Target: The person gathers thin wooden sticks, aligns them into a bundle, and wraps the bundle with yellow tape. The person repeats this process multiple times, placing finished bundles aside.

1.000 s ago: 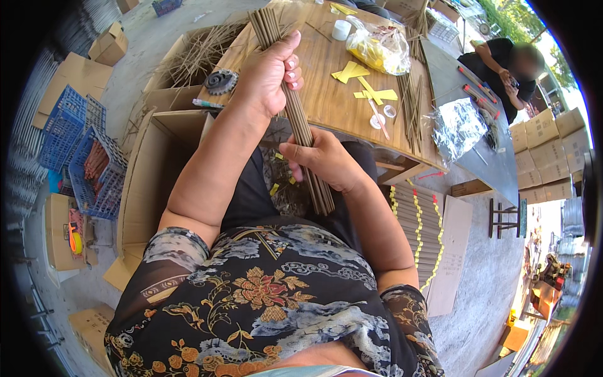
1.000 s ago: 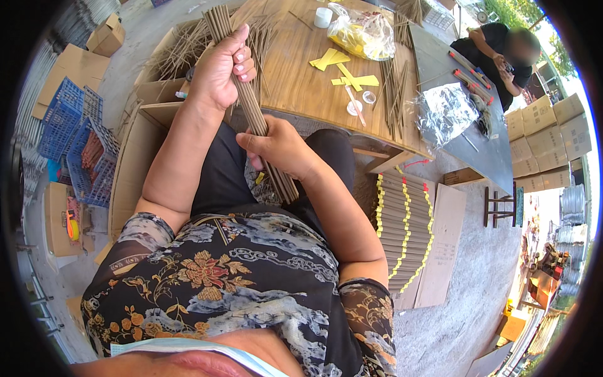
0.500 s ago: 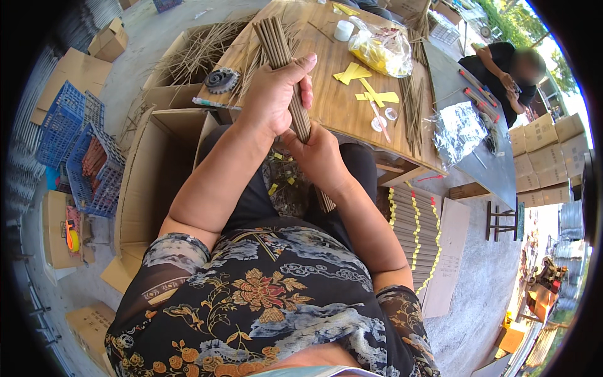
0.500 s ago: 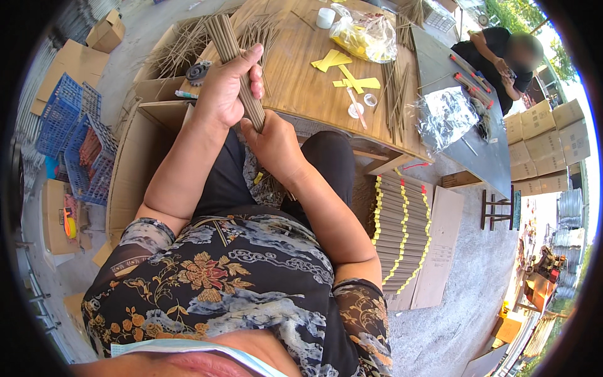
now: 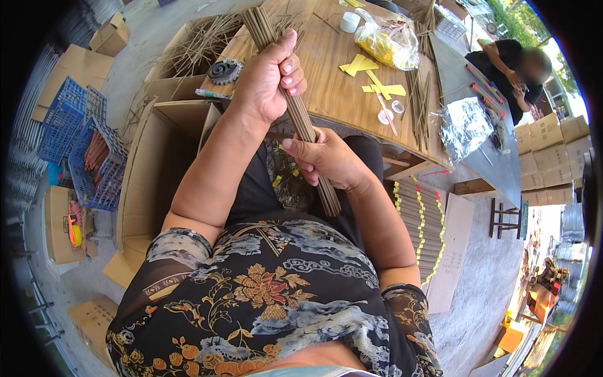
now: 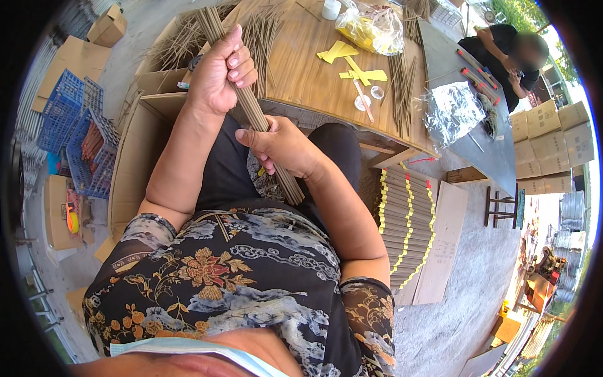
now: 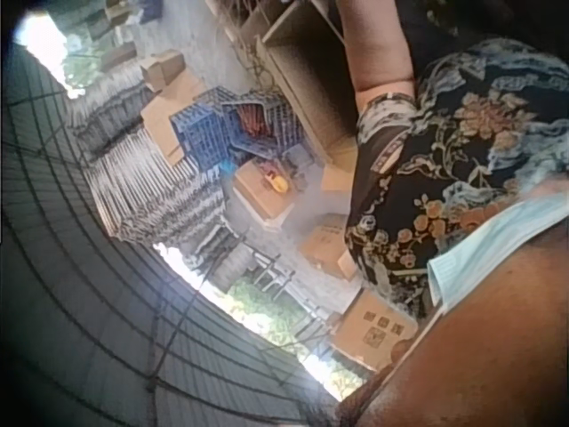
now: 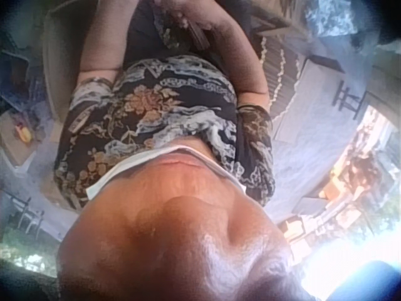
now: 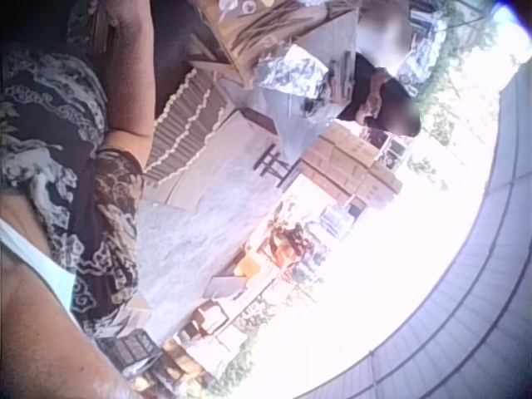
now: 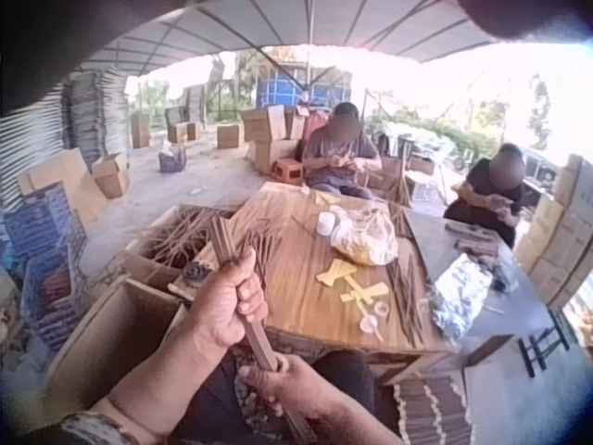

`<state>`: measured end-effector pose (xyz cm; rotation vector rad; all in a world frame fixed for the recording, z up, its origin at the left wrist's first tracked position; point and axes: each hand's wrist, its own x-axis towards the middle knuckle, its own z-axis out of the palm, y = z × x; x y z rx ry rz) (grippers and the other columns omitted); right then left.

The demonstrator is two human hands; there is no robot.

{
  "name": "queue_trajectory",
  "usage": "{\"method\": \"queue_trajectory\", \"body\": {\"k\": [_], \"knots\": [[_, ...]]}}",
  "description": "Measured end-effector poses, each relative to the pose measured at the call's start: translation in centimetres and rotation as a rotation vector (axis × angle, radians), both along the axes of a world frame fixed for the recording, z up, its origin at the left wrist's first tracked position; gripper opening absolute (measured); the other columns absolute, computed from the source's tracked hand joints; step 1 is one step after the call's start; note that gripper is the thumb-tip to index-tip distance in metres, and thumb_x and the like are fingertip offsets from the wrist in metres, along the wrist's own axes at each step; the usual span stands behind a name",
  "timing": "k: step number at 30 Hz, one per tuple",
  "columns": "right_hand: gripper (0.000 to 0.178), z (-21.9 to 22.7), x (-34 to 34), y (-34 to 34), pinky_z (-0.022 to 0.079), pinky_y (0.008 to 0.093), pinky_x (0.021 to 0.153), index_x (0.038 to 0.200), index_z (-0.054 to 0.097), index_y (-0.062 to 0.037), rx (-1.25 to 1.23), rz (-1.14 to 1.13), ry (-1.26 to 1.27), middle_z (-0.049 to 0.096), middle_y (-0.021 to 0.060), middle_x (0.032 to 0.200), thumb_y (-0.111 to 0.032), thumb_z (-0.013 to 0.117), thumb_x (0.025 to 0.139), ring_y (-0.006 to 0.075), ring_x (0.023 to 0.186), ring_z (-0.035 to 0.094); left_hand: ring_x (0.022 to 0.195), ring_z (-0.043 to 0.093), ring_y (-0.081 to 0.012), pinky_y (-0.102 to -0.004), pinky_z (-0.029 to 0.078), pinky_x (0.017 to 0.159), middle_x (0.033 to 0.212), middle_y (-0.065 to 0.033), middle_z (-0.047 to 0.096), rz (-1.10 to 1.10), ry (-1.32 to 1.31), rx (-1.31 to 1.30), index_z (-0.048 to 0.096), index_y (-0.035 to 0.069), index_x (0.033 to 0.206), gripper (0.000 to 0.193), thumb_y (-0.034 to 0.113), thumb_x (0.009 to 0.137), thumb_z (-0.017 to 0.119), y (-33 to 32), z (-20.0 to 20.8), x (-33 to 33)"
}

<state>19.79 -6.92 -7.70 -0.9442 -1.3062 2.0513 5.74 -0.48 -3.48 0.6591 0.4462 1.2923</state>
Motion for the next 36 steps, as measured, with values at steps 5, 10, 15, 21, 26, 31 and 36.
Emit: {"method": "queue_trajectory", "body": {"k": [5,10,15,21,26,31,36], "knots": [[0.029,-1.1,-1.0,0.3,0.041,0.03,0.046,0.073,0.049,0.0001,0.337,-0.213,-0.365,0.05,0.0067,0.054,-0.025,0.059,0.083,0.0118,0.046,0.048,0.039,0.035,-0.0055,-0.0209,0.029,0.038,0.049,0.0052,0.038,0.163,0.086,-0.055,0.042,0.014,0.065,0.03,0.028,0.085,0.059,0.2,-0.1,0.8],[0.032,-1.6,-1.5,0.2,0.044,0.0353,0.052,0.072,0.048,0.0026,0.554,-0.353,-0.487,0.051,0.0104,0.056,-0.026,0.06,0.081,0.0168,0.053,0.053,0.039,0.036,-0.0063,-0.0218,0.03,0.038,0.05,0.004,0.04,0.251,0.268,-0.039,0.043,0.013,0.064,0.03,0.028,0.086,0.057,-1.7,-0.4,2.4],[0.026,0.1,-1.1,-0.2,0.038,0.0252,0.04,0.069,0.047,-0.0042,0.149,-0.111,-0.131,0.049,0.0031,0.052,-0.023,0.06,0.083,0.0097,0.042,0.046,0.038,0.035,-0.0061,-0.0216,0.029,0.037,0.05,0.0038,0.042,-0.014,0.046,0.003,0.042,0.013,0.063,0.032,0.029,0.087,0.055,-1.2,-0.8,0.7],[0.028,-0.6,-1.5,-0.4,0.039,0.0279,0.04,0.069,0.045,-0.003,0.394,-0.24,-0.297,0.049,0.0026,0.051,-0.022,0.06,0.083,0.0122,0.041,0.047,0.038,0.035,-0.006,-0.0213,0.03,0.038,0.052,0.0046,0.042,0.091,0.12,0.027,0.043,0.013,0.064,0.03,0.028,0.086,0.058,-1.0,-0.7,0.9],[0.032,-1.5,-1.7,-1.0,0.044,0.0335,0.049,0.071,0.045,0.0013,0.542,-0.284,-0.474,0.052,0.0052,0.056,-0.024,0.062,0.081,0.017,0.049,0.053,0.038,0.033,-0.0052,-0.0204,0.029,0.038,0.05,0.0053,0.038,0.21,0.077,-0.015,0.043,0.013,0.066,0.03,0.031,0.085,0.059,-0.2,-0.1,-0.4],[0.033,-0.7,-0.6,-0.8,0.041,0.0281,0.043,0.069,0.044,-0.0014,0.079,-0.012,-0.12,0.051,0.0022,0.056,-0.026,0.062,0.082,0.0109,0.045,0.049,0.038,0.032,-0.0043,-0.0194,0.026,0.037,0.049,0.0062,0.036,-0.013,-0.018,0.106,0.043,0.013,0.067,0.032,0.035,0.086,0.056,0.4,0.0,-1.6],[0.03,-1.5,-1.6,-0.8,0.045,0.0364,0.053,0.073,0.048,0.0015,0.516,-0.28,-0.497,0.058,0.0156,0.063,-0.025,0.059,0.083,0.0287,0.057,0.058,0.038,0.033,-0.0048,-0.0212,0.028,0.037,0.049,0.0056,0.039,0.194,0.093,0.035,0.043,0.014,0.064,0.03,0.029,0.086,0.057,0.4,0.0,-0.5]]}}
